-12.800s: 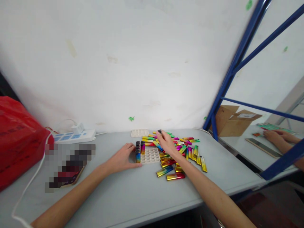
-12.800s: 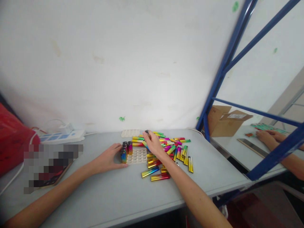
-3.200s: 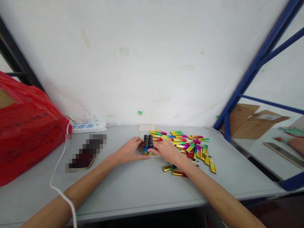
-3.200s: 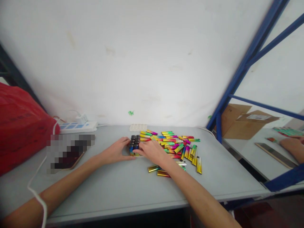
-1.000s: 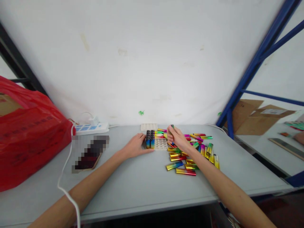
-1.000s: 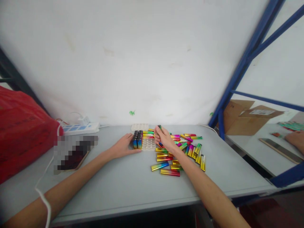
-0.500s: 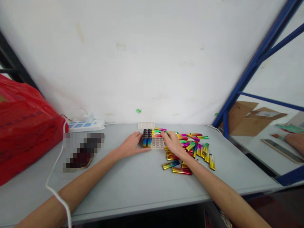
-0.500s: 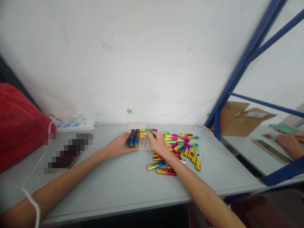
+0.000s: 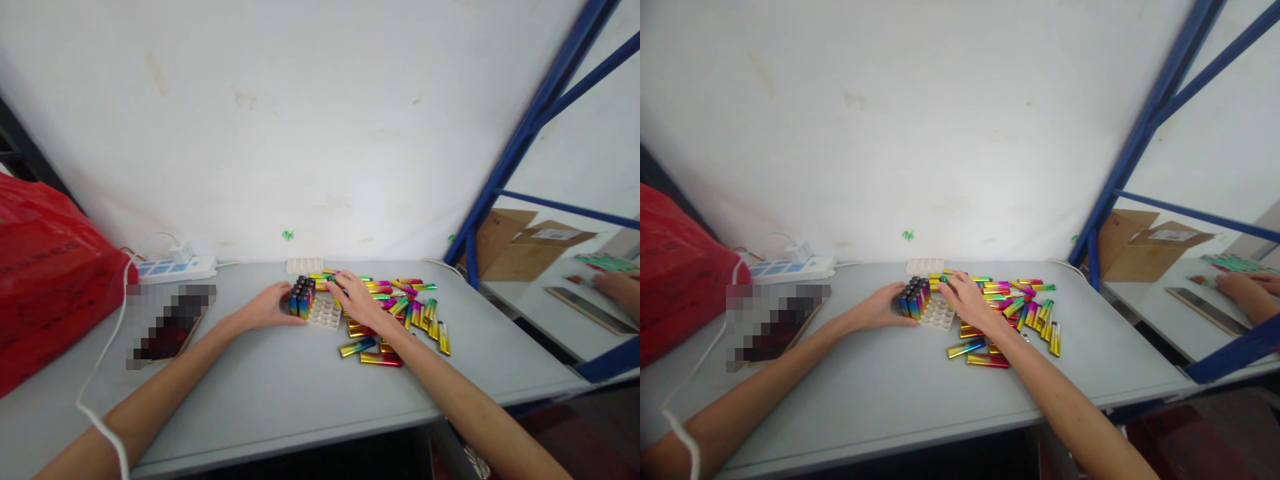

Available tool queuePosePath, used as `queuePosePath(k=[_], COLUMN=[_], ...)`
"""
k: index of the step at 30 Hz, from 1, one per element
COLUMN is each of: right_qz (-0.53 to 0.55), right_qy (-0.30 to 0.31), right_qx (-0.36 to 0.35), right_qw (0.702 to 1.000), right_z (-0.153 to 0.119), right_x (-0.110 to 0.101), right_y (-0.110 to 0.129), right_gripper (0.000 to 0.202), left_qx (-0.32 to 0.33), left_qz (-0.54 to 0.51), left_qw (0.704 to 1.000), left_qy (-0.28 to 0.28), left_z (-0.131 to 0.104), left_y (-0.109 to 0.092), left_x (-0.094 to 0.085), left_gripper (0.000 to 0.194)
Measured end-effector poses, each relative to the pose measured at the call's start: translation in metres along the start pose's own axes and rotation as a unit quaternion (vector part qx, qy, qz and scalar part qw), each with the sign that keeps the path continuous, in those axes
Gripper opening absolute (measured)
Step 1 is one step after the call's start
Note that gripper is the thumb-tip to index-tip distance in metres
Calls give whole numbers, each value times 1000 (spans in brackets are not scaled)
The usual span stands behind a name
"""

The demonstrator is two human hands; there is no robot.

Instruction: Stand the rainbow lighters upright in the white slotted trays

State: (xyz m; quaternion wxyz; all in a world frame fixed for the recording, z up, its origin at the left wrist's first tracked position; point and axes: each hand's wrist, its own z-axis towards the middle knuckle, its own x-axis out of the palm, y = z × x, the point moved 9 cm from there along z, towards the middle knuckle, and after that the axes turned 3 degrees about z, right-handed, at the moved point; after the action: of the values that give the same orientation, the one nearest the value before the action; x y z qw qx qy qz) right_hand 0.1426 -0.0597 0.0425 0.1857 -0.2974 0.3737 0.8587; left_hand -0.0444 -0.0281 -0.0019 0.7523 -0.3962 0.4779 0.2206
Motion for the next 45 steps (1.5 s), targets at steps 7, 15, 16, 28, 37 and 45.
queuePosePath(k=[7,15,16,28,37,45], right_qz=[-39,-218,-226,-165,-211,-221], right_qy=[27,90,90,26,115,111], right_qx=[51,-18,-21,12,87,160], right_qw=[998,972,970,986,967,956], right_z=[-3,4,6,9,13,20], right_x=[7,41,42,0,11,8], right_y=[-14,-13,-11,-71,-99,-114], right_gripper=[41,25,26,37,23,27], left_qx=[-3,6,8,14,17,2], left_qz=[0,37,40,61,58,60], left_qw=[1000,999,999,998,998,998], left_qy=[-4,-4,-1,-4,-11,2], left_z=[-2,-3,-4,-2,-3,-3], left_y=[0,-6,-7,-7,-8,-8], left_x=[0,-1,0,2,2,0], left_gripper=[71,67,67,68,70,71])
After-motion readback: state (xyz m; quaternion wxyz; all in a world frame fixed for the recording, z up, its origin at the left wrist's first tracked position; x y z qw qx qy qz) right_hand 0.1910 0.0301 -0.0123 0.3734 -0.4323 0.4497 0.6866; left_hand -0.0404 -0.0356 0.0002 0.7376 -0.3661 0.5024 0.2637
